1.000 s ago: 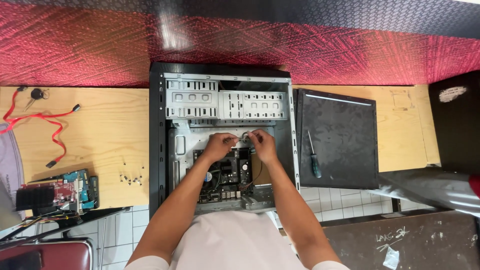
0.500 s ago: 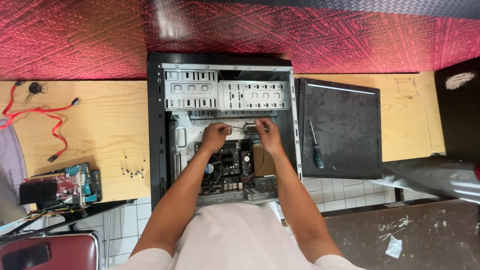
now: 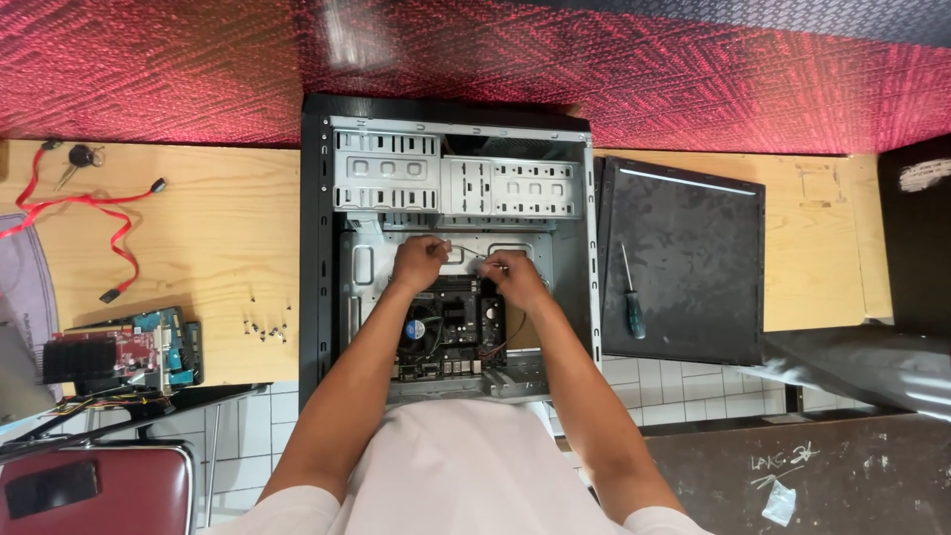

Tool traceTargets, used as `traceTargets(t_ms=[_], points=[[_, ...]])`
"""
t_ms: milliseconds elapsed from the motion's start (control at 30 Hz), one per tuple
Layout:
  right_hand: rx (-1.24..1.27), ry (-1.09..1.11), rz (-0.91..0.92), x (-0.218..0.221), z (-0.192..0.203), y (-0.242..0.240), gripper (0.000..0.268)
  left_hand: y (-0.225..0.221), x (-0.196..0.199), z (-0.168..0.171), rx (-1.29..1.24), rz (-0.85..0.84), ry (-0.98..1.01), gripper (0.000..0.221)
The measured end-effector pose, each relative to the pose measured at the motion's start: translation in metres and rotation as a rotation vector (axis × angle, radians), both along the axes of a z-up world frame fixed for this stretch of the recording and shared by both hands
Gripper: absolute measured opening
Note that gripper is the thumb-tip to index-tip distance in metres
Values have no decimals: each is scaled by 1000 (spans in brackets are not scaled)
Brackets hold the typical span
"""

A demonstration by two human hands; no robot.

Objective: Connecting power supply cables to the motherboard and internal components of a desktop computer

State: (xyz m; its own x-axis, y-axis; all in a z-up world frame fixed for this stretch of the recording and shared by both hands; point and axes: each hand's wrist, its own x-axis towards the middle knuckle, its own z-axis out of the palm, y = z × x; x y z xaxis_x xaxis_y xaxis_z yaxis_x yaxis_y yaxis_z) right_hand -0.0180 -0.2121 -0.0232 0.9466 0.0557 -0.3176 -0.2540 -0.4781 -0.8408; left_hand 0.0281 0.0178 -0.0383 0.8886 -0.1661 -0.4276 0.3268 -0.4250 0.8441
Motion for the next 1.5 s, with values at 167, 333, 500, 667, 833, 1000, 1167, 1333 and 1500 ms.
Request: traceTargets(t_ms=[167,333,500,667,833,1000,1167,1333,1500], points=[[102,120,116,7,28,20,14,-1,6,-7,-23,-35,44,25],[289,205,-47,15,24,28,17,-4,-2,26,-131,-27,173,30],[354,269,-121,9,16,22,20,-7,-1,32,-248,-7,239,29],[335,170,-169,6,29,24,16,-11,-1,39,-317,-23,265,32],[292,136,-151,6,30,25,17,-14,1,14,-361,-20,242,30],[249,153,-166,5,33,25,19,-14,-1,18,-432,17,251,28],[289,144,-146,6,23,22,17,-8,-3,22,-407,-96,194,39],[323,110,-110,6,16,21,12,0,0,27,-335,-156,179,37],[298,97,-88,3,15,23,11,6,5,38,-242,-180,184,38]])
